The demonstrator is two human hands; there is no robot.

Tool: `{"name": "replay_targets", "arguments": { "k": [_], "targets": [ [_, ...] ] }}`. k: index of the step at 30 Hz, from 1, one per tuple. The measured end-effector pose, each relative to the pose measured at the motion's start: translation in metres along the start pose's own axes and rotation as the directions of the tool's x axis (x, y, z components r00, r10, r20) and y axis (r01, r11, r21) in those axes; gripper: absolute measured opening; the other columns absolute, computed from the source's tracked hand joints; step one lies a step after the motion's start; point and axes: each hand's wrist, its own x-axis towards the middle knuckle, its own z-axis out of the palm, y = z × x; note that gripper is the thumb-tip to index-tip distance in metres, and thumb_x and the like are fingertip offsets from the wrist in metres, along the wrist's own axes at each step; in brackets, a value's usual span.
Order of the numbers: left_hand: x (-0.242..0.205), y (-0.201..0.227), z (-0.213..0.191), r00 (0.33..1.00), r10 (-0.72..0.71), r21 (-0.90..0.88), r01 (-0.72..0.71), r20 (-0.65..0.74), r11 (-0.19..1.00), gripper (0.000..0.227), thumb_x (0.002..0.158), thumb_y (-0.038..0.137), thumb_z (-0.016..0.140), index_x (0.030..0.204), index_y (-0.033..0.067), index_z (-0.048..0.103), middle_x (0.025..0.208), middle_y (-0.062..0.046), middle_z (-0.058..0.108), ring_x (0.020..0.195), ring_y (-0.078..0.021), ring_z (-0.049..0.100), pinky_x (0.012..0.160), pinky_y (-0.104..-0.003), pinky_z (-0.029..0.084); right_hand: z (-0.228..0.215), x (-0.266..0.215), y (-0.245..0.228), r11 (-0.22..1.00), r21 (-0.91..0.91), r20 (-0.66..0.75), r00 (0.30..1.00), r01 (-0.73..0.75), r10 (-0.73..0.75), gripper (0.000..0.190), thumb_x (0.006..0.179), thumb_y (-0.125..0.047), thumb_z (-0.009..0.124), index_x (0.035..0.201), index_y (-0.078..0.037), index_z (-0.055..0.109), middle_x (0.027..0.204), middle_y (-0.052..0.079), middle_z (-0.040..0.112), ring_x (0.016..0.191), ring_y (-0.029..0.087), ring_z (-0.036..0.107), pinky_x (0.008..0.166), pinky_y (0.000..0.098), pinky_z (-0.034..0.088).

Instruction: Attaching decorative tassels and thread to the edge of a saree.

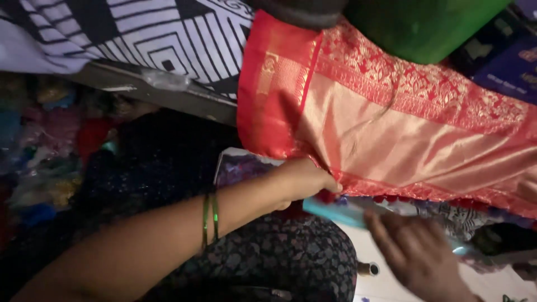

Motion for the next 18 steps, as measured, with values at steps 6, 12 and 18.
{"name": "replay_targets", "arguments": {
  "k": [6,12,18],
  "targets": [
    [-0.018,0.017,-0.003,0.988,-0.139,-0.127,0.146,0.063,0.981,0.02,0.082,0.016,0.071,0.085,-0.0034,0.074,0.072,-0.017,0.074,0.055,-0.0238,0.069,0.051,-0.037,0.055,-0.004,-0.008,-0.012,0.969,-0.206,-0.149,0.974,0.136,-0.168,0.039,0.089,-0.016,0.072,0.127,-0.011,0.069,0.103,0.011,0.07,0.083,0.023,0.065,0.084,0.0398,0.046],
    [-0.012,0.009,0.001,1.0,0.002,0.015,-0.002,-0.02,1.0,0.015,0.078,0.012,0.074,0.077,-0.0031,0.076,0.071,-0.015,0.074,0.057,-0.0212,0.067,0.053,-0.037,0.053,0.006,-0.012,-0.012,0.977,-0.112,-0.079,0.978,0.182,-0.191,0.05,0.076,-0.017,0.067,0.124,-0.008,0.072,0.103,0.012,0.072,0.088,0.024,0.072,0.082,0.0402,0.053],
    [-0.003,-0.005,0.004,0.996,0.087,0.145,-0.083,-0.021,0.986,0.019,0.08,0.014,0.073,0.076,-0.0053,0.076,0.07,-0.015,0.072,0.058,-0.0205,0.065,0.055,-0.037,0.05,0.016,-0.007,-0.006,0.998,-0.057,-0.13,0.991,-0.025,0.017,0.039,0.085,-0.003,0.07,0.123,-0.006,0.074,0.098,0.009,0.072,0.077,0.023,0.066,0.075,0.0432,0.051]
  ]
}}
